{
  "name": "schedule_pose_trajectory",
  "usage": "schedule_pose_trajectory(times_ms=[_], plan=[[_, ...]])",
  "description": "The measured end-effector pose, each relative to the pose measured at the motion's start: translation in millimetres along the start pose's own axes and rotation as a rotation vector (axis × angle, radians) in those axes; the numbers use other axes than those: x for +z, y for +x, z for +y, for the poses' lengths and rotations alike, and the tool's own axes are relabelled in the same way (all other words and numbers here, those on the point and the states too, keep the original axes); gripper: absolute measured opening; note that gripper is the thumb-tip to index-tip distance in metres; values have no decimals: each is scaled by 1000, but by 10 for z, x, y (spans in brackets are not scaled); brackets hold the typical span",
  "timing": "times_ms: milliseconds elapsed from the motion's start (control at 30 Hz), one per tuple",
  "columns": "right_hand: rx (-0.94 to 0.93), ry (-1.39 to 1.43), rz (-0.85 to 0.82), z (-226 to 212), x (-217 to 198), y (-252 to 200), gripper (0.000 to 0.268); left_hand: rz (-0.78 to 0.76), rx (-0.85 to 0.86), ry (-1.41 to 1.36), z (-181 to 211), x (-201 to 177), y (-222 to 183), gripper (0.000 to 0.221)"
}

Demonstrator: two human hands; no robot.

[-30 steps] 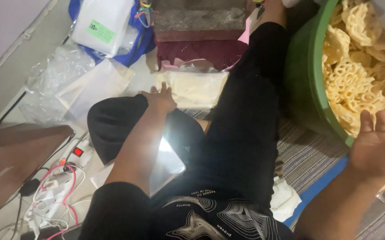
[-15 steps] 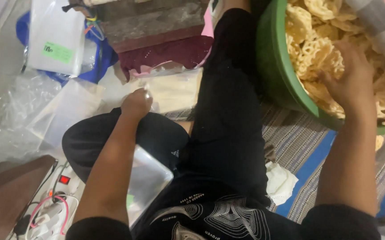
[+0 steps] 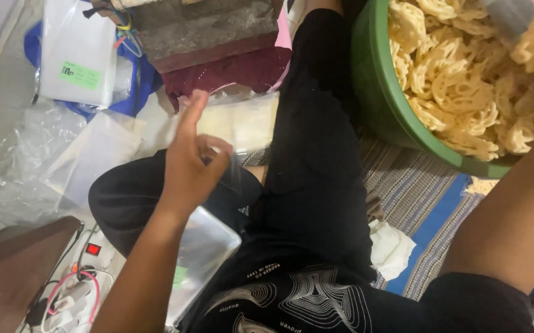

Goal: The person sits on a mat and repeatedly places round, lattice-patterned snacks from a green basin into clear plastic bags. They then move each filled bag to a sealing machine to close it and set the sealed package aside.

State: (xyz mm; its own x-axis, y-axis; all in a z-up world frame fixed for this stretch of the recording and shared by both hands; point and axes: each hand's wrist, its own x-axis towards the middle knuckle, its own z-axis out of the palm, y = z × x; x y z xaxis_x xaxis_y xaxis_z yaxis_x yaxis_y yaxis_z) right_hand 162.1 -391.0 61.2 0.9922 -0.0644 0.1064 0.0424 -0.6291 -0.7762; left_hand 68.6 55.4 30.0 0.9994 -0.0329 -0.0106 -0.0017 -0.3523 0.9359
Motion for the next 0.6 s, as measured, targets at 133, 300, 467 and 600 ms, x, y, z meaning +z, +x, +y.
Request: schedule_pose_trajectory(times_ms=[133, 300, 467, 600], plan=[[275, -77, 153, 722, -152, -38, 40, -182, -180, -126, 49, 338, -231, 66], [-8, 50, 26, 323, 134, -152, 15, -734, -174, -415, 35, 950, -651, 64], [-168, -108, -75, -54, 485, 52, 28, -322, 302, 193, -597, 1256, -640, 42], [-462, -389, -29, 445, 719, 441, 37, -690, -181, 503, -511, 1159, -666, 83]])
